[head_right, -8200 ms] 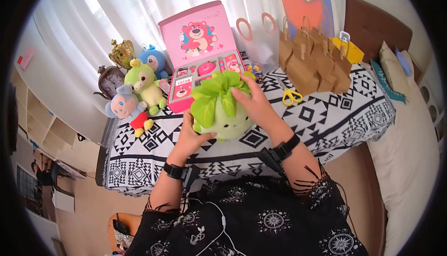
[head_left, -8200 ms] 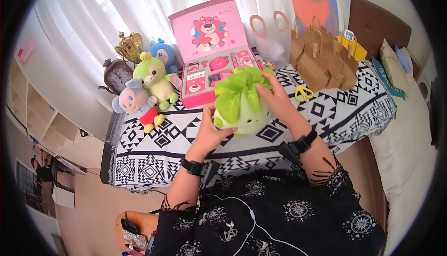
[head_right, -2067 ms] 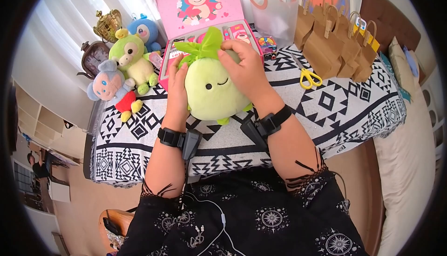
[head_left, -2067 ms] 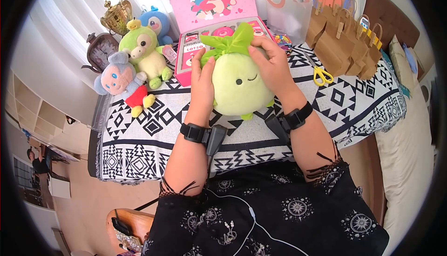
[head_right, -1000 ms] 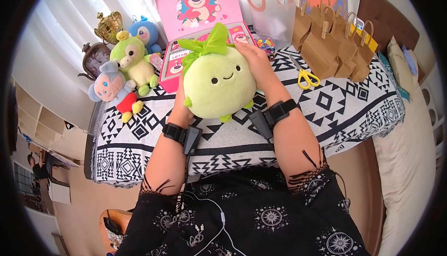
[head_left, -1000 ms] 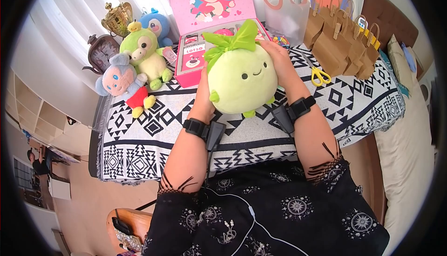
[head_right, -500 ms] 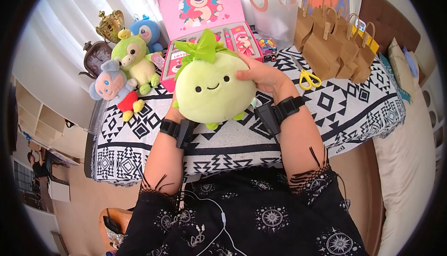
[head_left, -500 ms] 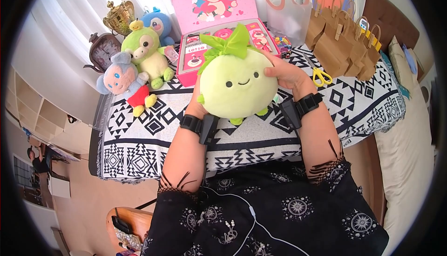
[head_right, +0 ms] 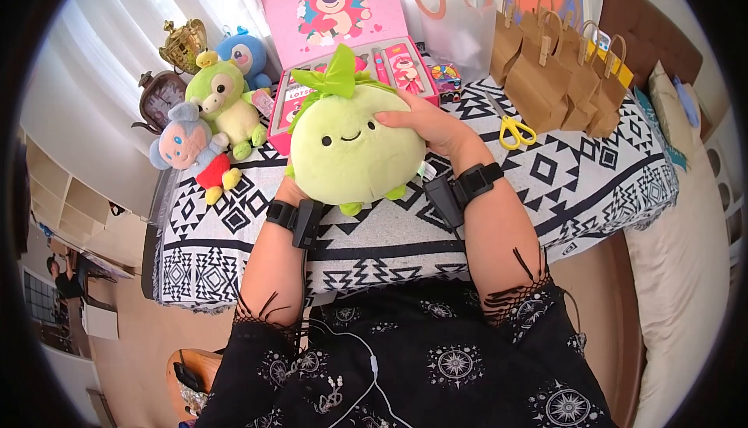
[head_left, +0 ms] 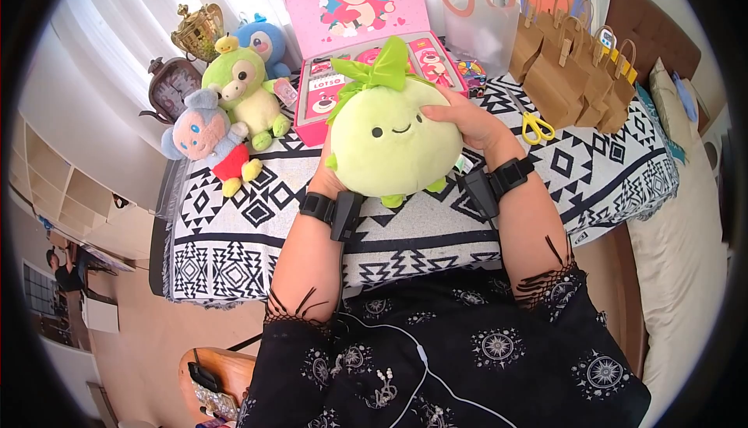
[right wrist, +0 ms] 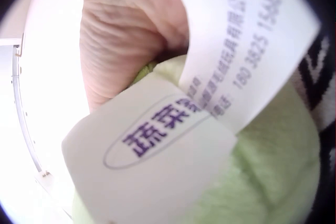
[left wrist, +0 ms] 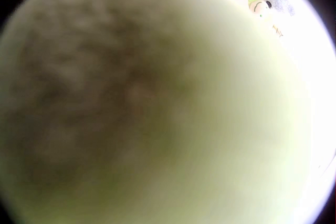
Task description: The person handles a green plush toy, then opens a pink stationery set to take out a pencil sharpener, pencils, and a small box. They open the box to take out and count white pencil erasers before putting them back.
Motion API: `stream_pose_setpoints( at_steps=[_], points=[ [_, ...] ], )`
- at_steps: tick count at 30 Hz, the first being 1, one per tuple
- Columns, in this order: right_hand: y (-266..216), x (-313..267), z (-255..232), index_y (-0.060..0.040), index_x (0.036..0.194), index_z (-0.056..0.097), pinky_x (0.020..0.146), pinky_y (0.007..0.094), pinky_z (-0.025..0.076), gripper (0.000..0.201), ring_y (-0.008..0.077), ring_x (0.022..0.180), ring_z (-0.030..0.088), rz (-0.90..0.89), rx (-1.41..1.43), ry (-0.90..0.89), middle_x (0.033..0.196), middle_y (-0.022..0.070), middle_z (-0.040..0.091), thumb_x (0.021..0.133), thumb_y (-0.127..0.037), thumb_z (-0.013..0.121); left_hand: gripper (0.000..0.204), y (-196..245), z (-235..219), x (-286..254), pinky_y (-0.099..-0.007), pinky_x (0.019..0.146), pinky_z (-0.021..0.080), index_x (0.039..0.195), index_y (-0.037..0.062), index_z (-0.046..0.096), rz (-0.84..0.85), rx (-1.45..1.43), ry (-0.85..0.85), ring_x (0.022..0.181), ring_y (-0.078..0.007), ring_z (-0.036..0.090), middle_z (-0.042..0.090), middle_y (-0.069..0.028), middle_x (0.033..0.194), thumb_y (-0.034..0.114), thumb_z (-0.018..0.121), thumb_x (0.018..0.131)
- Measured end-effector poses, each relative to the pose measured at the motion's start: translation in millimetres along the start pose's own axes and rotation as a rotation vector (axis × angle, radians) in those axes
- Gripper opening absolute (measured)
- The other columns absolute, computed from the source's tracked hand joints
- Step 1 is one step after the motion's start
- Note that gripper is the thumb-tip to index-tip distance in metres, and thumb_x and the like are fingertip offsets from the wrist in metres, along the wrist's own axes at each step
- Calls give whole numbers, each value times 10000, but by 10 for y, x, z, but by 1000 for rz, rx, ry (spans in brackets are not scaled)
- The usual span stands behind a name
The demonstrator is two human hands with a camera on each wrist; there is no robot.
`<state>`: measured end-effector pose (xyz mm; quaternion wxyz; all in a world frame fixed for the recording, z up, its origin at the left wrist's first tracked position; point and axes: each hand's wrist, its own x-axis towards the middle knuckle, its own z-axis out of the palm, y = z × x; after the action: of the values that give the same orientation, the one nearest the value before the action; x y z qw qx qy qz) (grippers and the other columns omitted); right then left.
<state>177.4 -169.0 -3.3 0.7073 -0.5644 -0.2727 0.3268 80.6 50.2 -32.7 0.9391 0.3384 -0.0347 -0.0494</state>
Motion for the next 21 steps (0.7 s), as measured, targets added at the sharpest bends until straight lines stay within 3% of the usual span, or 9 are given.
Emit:
stream_pose_setpoints(
  at_steps=[11, 16, 21],
  points=[
    [-50, -21, 122, -9, 1363, 485, 890, 308, 510, 600, 154, 1037, 628, -204, -75, 87, 1193, 90, 629, 853, -190, 742, 415, -8, -22, 6, -442, 870, 577, 1329, 72, 515, 25, 39, 17, 1061, -261, 658, 629, -132, 1243, 332, 464, 1009],
    [-6, 28, 94, -6, 1320, 518, 851, 298, 516, 529, 147, 999, 637, -233, -94, 133, 1158, 87, 643, 878, -212, 721, 567, -20, 6, -7, -465, 926, 541, 1343, 97, 517, -28, -27, -15, 1107, -278, 632, 616, -127, 1271, 524, 460, 975],
    [-26, 66, 48, -5, 1297, 539, 810, 286, 521, 481, 135, 945, 650, -209, -42, 197, 1108, 85, 661, 914, -259, 681, 641, -5, -30, 14, -441, 940, 531, 1348, 99, 518, -27, -7, 26, 1114, -278, 627, 611, -126, 1283, 598, 456, 952]
  ],
)
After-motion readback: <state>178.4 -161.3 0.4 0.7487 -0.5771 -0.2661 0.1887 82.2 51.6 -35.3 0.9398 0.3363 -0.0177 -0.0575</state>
